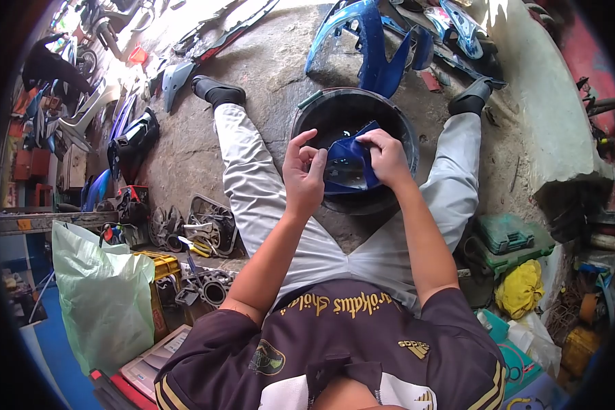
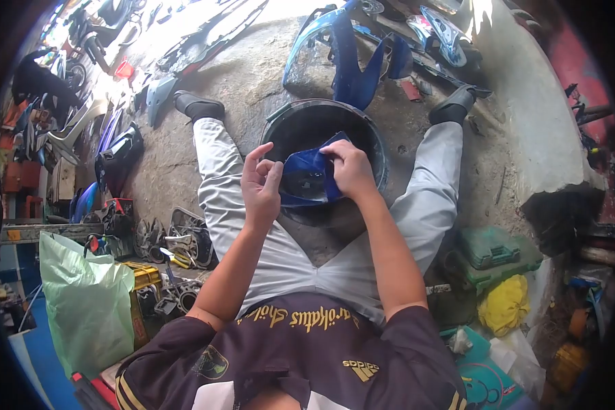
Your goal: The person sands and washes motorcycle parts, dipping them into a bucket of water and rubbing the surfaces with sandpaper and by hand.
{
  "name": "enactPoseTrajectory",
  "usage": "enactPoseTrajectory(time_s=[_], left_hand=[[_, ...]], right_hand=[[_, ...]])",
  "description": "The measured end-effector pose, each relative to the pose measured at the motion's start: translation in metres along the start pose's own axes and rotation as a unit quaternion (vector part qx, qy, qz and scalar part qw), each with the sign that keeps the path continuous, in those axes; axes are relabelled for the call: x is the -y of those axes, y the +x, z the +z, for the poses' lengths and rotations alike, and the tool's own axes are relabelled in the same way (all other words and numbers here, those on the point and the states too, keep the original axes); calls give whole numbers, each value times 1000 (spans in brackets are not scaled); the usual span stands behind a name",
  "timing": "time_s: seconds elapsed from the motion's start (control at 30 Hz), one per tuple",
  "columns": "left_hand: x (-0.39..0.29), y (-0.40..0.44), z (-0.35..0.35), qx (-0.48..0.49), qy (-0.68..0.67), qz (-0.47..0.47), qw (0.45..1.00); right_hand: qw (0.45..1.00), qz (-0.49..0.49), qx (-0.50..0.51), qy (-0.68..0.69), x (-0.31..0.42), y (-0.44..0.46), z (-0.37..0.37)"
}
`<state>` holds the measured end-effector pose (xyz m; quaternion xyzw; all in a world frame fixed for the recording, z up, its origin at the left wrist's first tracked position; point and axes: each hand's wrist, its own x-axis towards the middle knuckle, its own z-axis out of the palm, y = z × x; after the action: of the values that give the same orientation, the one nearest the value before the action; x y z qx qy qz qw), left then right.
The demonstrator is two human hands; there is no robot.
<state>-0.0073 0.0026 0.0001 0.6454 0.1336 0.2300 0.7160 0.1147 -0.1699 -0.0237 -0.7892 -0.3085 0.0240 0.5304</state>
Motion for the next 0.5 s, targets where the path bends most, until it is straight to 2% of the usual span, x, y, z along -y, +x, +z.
enactPoseTrajectory(time_s=[0.07, 0.2, 0.23, 0.33, 0.37, 0.47, 0.5], left_hand=[[-2, 4, 1, 4, 8, 4, 1000], [-3, -4, -1, 4, 11, -9, 1000], [-2, -3, -1, 3, 8, -10, 1000], [-5, 1, 3, -2, -12, -10, 1000], [-6, 0, 2, 1, -8, -10, 1000], [-4, -7, -2, 2, 1, -14, 1000], [-3, -8, -2, 0, -4, -12, 1000]], right_hand=[[1000, 13, 20, -15, 3, 2, -3], [999, -15, 20, 47, 56, 2, -8], [998, -27, 16, 49, 43, 3, -6], [999, 41, 20, -16, -5, 4, -2], [999, 24, 29, -12, -13, 4, -2], [997, -26, 36, 60, 62, 4, -7], [996, -29, 35, 72, 67, 4, -6]])
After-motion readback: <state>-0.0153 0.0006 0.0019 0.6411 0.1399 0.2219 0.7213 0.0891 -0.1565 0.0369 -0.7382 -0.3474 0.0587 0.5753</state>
